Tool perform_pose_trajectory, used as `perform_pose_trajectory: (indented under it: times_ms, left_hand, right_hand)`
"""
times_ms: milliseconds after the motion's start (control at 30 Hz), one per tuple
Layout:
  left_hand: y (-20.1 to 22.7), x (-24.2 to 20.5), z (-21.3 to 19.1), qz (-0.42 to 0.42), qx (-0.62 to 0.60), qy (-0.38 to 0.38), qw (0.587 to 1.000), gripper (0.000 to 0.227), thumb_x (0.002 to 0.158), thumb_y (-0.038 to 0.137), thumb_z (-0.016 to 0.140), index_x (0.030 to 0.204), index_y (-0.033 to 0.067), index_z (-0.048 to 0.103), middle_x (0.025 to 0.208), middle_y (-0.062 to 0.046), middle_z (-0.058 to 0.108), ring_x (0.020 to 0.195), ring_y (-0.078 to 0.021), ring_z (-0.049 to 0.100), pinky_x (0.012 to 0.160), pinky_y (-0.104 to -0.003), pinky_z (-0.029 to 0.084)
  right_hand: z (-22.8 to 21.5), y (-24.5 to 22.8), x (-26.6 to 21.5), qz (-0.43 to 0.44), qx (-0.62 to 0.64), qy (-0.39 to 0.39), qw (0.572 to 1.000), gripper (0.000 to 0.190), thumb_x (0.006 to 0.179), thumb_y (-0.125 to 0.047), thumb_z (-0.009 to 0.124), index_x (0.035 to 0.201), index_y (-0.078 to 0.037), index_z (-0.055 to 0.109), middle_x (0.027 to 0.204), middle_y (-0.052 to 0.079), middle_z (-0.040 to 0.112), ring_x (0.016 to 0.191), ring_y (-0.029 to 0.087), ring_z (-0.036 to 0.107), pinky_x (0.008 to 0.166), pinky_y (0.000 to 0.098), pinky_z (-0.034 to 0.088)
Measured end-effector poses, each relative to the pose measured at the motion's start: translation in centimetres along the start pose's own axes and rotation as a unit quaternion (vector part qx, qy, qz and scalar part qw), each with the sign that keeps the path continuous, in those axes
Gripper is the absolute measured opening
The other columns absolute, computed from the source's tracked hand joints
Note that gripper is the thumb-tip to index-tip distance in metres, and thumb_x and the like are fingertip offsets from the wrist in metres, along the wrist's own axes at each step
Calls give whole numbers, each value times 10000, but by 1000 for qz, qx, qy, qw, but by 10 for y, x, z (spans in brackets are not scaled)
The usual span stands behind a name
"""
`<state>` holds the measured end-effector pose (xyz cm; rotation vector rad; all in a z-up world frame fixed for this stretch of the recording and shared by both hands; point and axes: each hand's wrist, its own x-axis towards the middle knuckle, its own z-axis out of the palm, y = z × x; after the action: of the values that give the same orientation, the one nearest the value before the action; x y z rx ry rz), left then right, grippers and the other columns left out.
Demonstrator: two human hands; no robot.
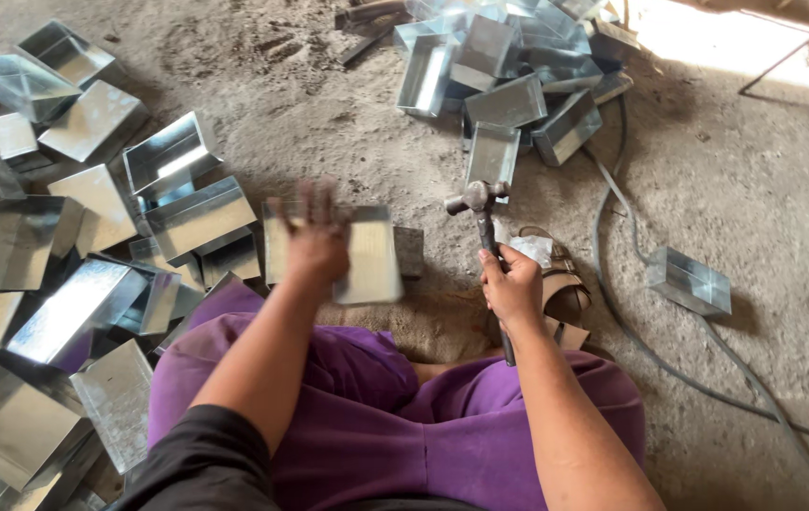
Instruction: The person sits on the floor and repeatedly hammers small rectangular metal boxes placed on a wooden block. They pick up each box, position it, strike it with a hammer, and then set it aside, continuing this process with multiple units.
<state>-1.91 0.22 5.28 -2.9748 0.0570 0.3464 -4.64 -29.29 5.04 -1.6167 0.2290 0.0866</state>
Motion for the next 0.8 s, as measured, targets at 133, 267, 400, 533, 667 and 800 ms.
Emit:
perform_pose_trajectory:
  times_ms: [133, 267, 400, 533, 667, 800]
  left_hand:
    - [-7, -1, -3, -65, -207, 2, 976, 791, 953, 356, 599, 1613, 300, 166, 1704, -70, -127, 1541, -375, -177, 1101, -739, -160]
    - [10, 3, 24, 6, -98, -81, 992, 657, 977, 323, 579, 1575, 292, 311, 1738, -9, 34, 1589, -299, 1, 1132, -787, -62]
    - [8, 28, 55, 16, -62, 107, 992, 456, 1057, 257, 530, 1512, 235, 508, 1699, 11, 345, 1570, -288, 241, 1211, -766, -27]
    - [-1, 37, 69, -15, -170, 174, 970, 512, 1045, 396, 522, 1522, 213, 476, 1663, -52, 363, 1557, -334, 211, 1211, -731, -33]
    - [-4, 27, 50, 9, -191, 23, 981, 966, 863, 700, 600, 1597, 207, 213, 1699, -37, 156, 1574, -333, 27, 1174, -714, -105]
    - [-3, 8, 24, 44, -120, -79, 989, 1437, 641, 860, 724, 1633, 162, -45, 1723, -65, -30, 1567, -360, -110, 1138, -691, -153]
  right_hand:
    - [-2, 1, 1, 5, 13, 4, 1000, 197, 987, -186, 685, 982, 11, 688, 612, 8, 542, 409, 63, 444, 348, 244, 341]
    - [1, 3, 5, 12, 22, 14, 1000, 184, 982, -181, 681, 988, 3, 682, 616, 6, 543, 411, 62, 455, 347, 243, 345]
    - [0, 1, 4, 16, 14, 8, 1000, 172, 981, -176, 678, 1021, -10, 694, 622, 8, 551, 417, 63, 459, 349, 242, 348]
    - [2, 2, -4, 22, -1, 10, 1000, 164, 967, -174, 683, 1008, -18, 713, 615, 2, 557, 421, 64, 449, 352, 252, 335]
    - [5, -2, -6, -48, -125, 22, 991, 177, 970, -184, 708, 938, -12, 734, 602, -15, 579, 478, 49, 451, 418, 261, 333]
    - [13, -10, -11, -91, -191, 12, 977, 205, 973, -218, 714, 910, -24, 733, 579, -16, 578, 508, 55, 456, 459, 283, 339]
